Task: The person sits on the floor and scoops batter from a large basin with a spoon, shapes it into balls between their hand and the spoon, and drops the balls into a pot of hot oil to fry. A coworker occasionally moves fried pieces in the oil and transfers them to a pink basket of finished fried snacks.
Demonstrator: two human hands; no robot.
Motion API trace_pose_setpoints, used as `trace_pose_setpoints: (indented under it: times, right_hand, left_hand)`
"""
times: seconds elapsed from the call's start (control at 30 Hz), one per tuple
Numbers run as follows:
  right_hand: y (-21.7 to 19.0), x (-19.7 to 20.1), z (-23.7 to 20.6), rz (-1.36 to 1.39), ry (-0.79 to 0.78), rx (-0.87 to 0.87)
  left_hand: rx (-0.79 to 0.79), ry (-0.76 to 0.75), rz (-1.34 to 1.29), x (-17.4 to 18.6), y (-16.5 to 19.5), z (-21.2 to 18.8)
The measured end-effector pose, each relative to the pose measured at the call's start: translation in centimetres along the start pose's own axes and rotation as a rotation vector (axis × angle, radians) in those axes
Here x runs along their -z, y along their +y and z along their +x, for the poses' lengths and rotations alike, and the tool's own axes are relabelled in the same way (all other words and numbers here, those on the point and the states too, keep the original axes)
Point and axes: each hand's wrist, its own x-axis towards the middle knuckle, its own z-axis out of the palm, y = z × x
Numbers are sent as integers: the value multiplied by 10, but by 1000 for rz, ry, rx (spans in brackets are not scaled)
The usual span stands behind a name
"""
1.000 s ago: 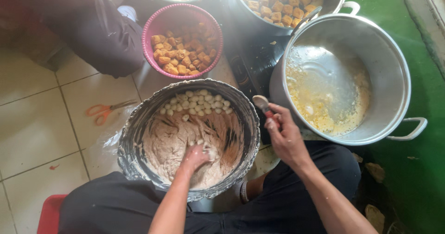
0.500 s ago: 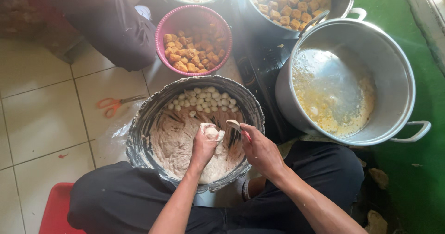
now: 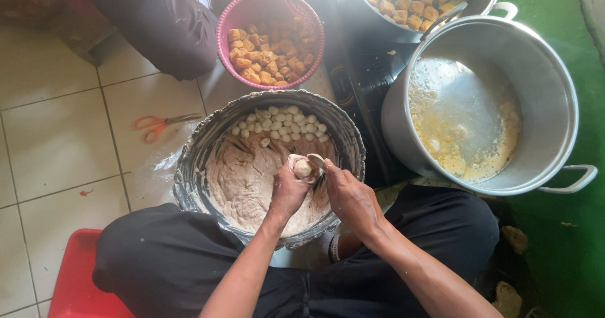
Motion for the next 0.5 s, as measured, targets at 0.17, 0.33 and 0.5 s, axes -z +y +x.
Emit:
trace_pose_setpoints:
  times: [0.17,0.33,0.5]
  right_hand:
    - [0,-3,-2,21,-11,-14]
    - [4,-7,-7,106,-6,11]
    - [6,-7,-5,265,-67,-47]
  left_hand:
    - [-24,-15,5,-7,-4,0]
    - [1,-34,11,-15,-13,2]
    - [-83,-75,-14,-19,-21,5]
